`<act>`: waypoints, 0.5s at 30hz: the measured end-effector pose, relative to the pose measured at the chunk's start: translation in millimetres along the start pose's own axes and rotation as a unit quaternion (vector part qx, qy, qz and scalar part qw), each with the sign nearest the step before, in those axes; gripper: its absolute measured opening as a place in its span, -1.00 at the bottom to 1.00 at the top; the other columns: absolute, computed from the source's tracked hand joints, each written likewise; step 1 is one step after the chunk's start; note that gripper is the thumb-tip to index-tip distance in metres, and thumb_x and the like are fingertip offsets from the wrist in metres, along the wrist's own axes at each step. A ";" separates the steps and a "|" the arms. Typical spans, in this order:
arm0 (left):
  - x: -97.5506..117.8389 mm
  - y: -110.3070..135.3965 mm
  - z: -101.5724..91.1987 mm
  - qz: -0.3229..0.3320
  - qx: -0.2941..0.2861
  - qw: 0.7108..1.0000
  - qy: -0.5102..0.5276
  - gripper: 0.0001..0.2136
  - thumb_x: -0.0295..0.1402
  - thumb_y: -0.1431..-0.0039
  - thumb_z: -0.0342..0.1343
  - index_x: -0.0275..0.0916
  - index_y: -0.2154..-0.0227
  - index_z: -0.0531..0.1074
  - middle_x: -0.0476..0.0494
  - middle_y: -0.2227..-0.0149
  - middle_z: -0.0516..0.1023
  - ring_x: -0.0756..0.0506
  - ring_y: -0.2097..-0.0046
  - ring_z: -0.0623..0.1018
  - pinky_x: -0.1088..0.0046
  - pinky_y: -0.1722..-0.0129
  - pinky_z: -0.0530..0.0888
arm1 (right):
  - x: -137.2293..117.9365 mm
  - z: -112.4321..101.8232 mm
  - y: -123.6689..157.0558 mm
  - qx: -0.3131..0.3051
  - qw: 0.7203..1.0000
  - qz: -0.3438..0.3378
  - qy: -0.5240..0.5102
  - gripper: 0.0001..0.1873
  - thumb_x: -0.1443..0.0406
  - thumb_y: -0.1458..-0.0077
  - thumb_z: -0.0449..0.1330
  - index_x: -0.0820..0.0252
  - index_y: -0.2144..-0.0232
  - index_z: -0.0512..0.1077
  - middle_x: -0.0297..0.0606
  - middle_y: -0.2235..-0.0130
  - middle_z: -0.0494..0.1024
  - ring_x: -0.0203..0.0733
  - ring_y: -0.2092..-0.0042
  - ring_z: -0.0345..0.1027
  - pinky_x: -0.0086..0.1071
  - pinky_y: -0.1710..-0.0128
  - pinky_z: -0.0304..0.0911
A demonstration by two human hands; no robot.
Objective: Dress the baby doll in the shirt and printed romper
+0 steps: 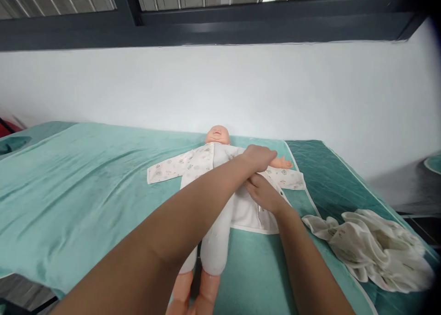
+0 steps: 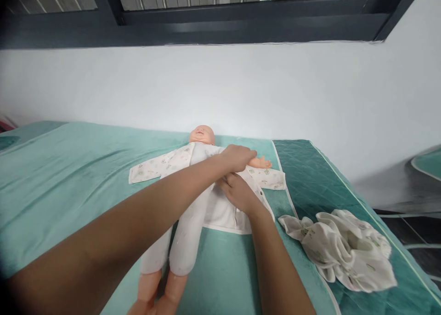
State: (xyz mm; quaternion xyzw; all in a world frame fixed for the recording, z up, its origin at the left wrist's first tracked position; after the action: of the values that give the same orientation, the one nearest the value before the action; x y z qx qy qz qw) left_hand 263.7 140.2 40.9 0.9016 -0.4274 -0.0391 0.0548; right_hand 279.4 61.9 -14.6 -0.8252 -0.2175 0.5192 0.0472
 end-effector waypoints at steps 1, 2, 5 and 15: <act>-6.0 2.9 -3.0 -0.007 0.018 1.000 0.006 -0.71 -0.51 -0.12 0.03 -0.18 0.08 0.34 -0.19 0.14 0.56 -0.17 0.14 0.56 0.32 0.22 0.41 | 0.3 -4.5 0.7 -0.009 1.000 0.008 -0.008 -0.61 0.16 -0.26 0.03 -0.01 -0.07 0.45 -0.30 -0.09 0.52 0.02 -0.14 0.34 -0.05 -0.16 0.22; -11.2 5.9 -5.5 -0.014 0.035 0.999 0.011 -0.70 -0.51 -0.11 0.03 -0.17 0.08 0.32 -0.17 0.16 0.56 -0.16 0.17 0.56 0.34 0.24 0.40 | 1.7 -9.6 1.4 -0.010 1.000 0.018 -0.018 -0.63 0.16 -0.24 0.04 0.00 -0.02 0.48 -0.31 -0.05 0.55 0.01 -0.10 0.38 -0.08 -0.13 0.25; -19.9 13.6 -8.1 -0.015 0.058 0.998 0.016 -0.69 -0.47 -0.08 0.06 -0.16 0.08 0.30 -0.17 0.15 0.54 -0.16 0.19 0.54 0.35 0.28 0.37 | 16.5 -29.3 3.9 0.056 0.995 0.081 0.000 -0.69 0.16 -0.19 0.08 0.08 0.14 0.55 -0.27 0.07 0.61 -0.01 -0.01 0.44 -0.12 -0.07 0.27; -23.8 23.1 3.3 0.005 0.047 0.999 -0.028 -0.75 -0.47 -0.12 0.02 -0.14 0.12 0.33 -0.13 0.18 0.54 -0.15 0.22 0.53 0.33 0.23 0.34 | 80.7 -60.3 15.0 0.205 0.922 0.271 0.186 -0.66 -0.01 0.21 0.32 0.11 0.49 0.46 -0.05 0.35 0.59 0.18 0.17 0.47 -0.09 0.17 0.30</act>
State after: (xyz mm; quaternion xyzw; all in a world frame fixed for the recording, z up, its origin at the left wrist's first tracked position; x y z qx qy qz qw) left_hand 230.6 143.9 41.2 0.8995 -0.4347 -0.0440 0.0009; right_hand 366.5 90.3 -59.1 -0.9066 0.1382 0.3828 0.1121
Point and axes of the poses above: each hand's wrist, its own y-axis away from the middle knuckle, its own z-axis out of the palm, x = y × z, the point moved 4 cm from there along -y, towards the middle knuckle
